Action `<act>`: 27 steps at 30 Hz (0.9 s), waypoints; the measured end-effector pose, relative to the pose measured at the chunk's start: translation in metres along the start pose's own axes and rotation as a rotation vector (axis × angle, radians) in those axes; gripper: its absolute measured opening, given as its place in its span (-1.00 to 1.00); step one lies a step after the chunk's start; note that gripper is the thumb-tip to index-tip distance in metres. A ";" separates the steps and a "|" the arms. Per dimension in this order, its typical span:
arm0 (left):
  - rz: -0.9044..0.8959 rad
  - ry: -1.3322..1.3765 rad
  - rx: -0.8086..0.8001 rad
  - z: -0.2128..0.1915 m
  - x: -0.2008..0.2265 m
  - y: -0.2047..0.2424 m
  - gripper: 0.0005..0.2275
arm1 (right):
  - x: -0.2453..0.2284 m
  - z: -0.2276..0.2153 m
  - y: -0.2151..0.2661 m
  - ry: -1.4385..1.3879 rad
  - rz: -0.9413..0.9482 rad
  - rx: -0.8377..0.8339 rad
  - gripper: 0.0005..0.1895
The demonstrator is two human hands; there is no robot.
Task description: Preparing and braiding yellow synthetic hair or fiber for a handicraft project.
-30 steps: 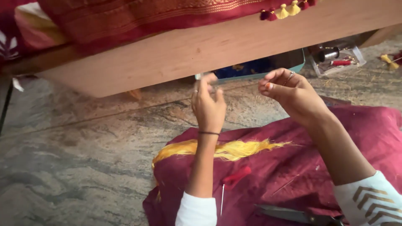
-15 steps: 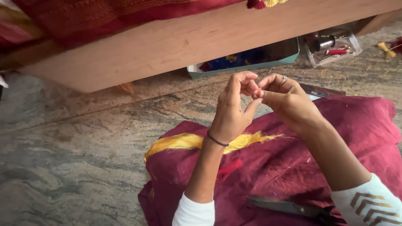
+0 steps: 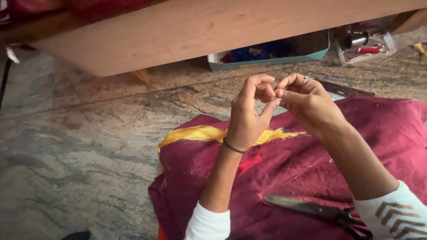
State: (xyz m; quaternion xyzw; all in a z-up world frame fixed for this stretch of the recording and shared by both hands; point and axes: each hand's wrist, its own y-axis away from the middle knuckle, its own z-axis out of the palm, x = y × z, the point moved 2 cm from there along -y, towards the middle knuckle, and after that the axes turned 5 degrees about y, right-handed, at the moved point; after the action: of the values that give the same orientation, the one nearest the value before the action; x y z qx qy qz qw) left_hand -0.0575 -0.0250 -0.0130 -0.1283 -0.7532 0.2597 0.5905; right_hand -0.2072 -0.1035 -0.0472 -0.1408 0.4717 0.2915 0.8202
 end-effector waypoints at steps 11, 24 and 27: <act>-0.242 0.163 0.297 -0.017 0.032 0.047 -0.74 | 0.011 0.036 0.024 0.373 -0.099 0.077 -0.90; -0.320 0.208 0.354 -0.034 0.037 0.061 -0.61 | 0.011 0.054 0.031 0.611 -0.210 -0.032 -0.92; -0.339 0.213 0.349 -0.034 0.036 0.062 -0.61 | 0.011 0.055 0.032 0.650 -0.210 -0.035 -0.92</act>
State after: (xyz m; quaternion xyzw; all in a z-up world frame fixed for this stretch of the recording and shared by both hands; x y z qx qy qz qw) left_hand -0.0413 0.0526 -0.0113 0.0770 -0.6414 0.2678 0.7148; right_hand -0.1847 -0.0464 -0.0265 -0.2883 0.6864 0.1532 0.6498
